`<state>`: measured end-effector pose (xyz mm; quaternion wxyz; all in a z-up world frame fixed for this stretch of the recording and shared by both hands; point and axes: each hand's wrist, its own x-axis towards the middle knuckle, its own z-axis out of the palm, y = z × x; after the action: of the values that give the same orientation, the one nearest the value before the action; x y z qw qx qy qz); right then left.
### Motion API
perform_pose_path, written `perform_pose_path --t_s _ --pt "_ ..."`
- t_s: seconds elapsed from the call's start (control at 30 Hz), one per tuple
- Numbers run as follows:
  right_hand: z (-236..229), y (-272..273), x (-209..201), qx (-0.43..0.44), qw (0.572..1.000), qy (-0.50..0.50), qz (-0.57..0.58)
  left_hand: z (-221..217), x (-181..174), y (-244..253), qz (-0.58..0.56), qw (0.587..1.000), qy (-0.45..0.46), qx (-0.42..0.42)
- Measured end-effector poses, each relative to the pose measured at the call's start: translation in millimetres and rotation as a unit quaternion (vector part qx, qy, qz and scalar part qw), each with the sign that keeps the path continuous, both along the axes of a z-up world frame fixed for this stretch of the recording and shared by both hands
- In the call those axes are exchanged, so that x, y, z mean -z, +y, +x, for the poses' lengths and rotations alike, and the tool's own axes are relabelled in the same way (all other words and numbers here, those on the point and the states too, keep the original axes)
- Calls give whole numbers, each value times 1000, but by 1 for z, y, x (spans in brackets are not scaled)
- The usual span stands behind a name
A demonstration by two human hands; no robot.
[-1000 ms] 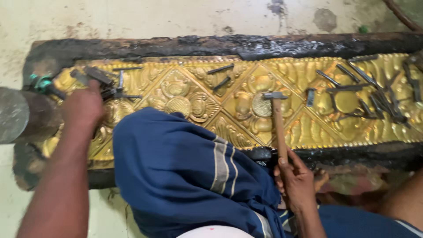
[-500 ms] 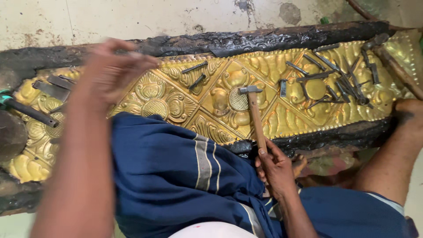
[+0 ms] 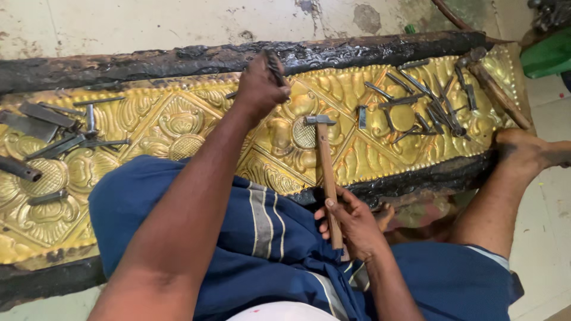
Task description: The person sits on the floor and uses a hammer and chisel to emboss a decorative pattern onto a large gold-colored metal panel. They repeatedly strike the chisel to refine the raised floral and geometric designs.
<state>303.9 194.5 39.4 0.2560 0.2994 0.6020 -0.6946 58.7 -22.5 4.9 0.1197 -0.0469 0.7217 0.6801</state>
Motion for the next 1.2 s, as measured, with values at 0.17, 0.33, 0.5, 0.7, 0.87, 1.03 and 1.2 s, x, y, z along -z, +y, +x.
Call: perform_pose_path --t_s 0.17,0.33,0.5,0.7,0.87,1.03,1.2 --pt "-5 -6 -7 1 1000 4 -27 -20 39 5 -142 987 75 26" --pt "-4 3 -3 17 999 22 -37 -23 80 12 -245 925 289 41" --pt "-6 3 -3 27 998 29 -46 -23 61 6 -253 921 280 101" --pt "-6 2 -3 29 998 47 -22 -23 35 7 -245 917 285 136" --pt "-13 1 -13 -34 973 167 154 -20 21 4 -187 908 327 185" --pt "-25 12 -46 -35 877 309 366 -18 20 4 -190 890 359 209" --pt "-26 13 -63 80 784 463 407 -20 24 2 -198 871 398 208"
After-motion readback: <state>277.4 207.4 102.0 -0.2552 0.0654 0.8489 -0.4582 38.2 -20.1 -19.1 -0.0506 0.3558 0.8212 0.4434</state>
